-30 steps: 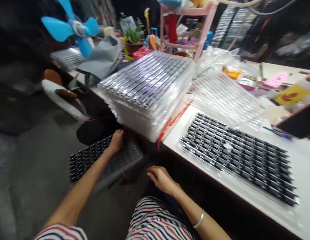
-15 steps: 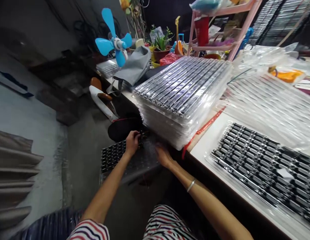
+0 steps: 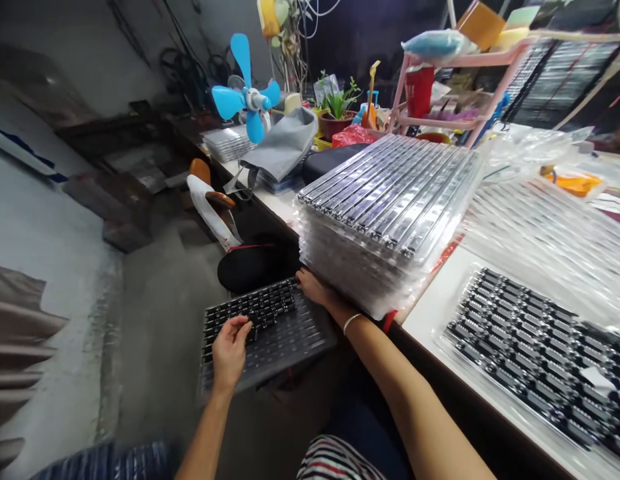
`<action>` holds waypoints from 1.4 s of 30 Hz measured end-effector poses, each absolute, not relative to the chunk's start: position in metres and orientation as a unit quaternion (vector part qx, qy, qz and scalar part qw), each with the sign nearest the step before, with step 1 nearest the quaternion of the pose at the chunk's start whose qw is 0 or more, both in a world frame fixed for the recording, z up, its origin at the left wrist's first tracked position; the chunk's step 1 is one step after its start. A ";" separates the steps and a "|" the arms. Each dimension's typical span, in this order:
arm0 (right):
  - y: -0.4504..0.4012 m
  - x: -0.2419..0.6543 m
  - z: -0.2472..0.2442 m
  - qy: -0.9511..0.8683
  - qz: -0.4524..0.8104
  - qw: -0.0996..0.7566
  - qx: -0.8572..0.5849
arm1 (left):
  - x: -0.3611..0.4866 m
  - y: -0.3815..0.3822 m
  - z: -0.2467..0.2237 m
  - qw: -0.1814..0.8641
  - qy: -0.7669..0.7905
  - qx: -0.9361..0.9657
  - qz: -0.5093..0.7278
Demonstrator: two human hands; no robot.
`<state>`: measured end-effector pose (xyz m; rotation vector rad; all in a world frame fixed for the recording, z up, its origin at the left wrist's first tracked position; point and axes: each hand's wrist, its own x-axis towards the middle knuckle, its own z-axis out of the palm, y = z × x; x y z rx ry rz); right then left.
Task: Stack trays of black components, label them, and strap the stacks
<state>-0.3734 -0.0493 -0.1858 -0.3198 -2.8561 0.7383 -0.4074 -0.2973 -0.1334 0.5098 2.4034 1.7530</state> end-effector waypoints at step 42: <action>-0.108 0.041 -0.023 -0.752 0.214 0.424 -0.456 | -0.238 -0.155 -0.059 0.245 0.510 0.643 0.516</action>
